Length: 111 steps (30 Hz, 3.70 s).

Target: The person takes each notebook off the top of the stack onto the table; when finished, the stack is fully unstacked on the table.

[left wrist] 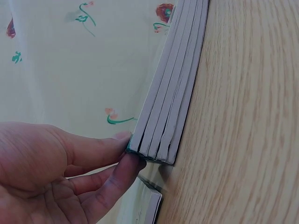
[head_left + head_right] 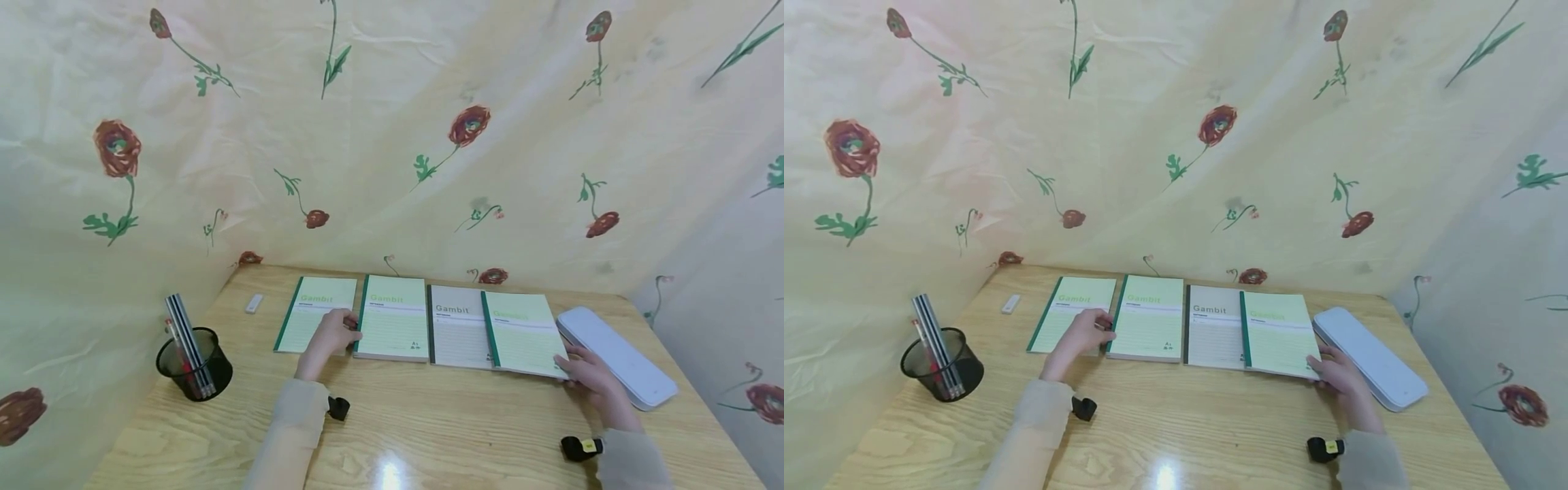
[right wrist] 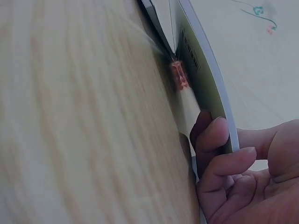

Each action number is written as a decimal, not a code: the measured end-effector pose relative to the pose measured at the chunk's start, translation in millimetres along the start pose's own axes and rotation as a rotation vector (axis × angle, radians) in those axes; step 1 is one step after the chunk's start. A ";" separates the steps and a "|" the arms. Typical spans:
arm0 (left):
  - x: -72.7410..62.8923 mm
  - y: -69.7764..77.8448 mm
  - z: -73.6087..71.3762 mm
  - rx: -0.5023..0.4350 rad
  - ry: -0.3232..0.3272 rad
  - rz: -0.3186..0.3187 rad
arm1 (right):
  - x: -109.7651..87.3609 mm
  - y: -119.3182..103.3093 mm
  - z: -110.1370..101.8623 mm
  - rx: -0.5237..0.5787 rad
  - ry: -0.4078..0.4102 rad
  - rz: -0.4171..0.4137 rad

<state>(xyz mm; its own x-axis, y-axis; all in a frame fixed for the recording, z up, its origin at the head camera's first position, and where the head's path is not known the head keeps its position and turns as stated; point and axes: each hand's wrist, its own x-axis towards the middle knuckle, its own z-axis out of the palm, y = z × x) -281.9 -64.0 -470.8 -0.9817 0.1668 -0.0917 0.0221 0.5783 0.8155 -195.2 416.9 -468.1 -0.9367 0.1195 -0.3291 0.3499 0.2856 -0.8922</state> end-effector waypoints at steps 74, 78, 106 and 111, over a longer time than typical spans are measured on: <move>-1.2 0.8 -1.7 0.009 -0.006 -0.008 | -15.8 -11.6 -6.5 -0.689 0.199 0.060; -0.7 0.2 -1.8 0.005 -0.005 -0.006 | -17.5 -15.8 -7.7 -0.713 0.216 0.071; -2.4 1.4 -1.5 0.009 -0.001 -0.002 | -8.4 -73.1 69.0 -0.627 0.187 -0.177; -2.5 1.7 -1.6 0.004 0.002 -0.001 | 0.6 -80.0 97.6 -0.547 0.152 -0.228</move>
<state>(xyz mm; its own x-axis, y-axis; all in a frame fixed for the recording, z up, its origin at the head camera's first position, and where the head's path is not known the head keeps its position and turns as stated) -279.7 -64.7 -468.2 -0.9821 0.1647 -0.0918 0.0215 0.5814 0.8133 -225.0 301.4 -427.1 -0.9905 0.1209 -0.0648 0.1345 0.7618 -0.6337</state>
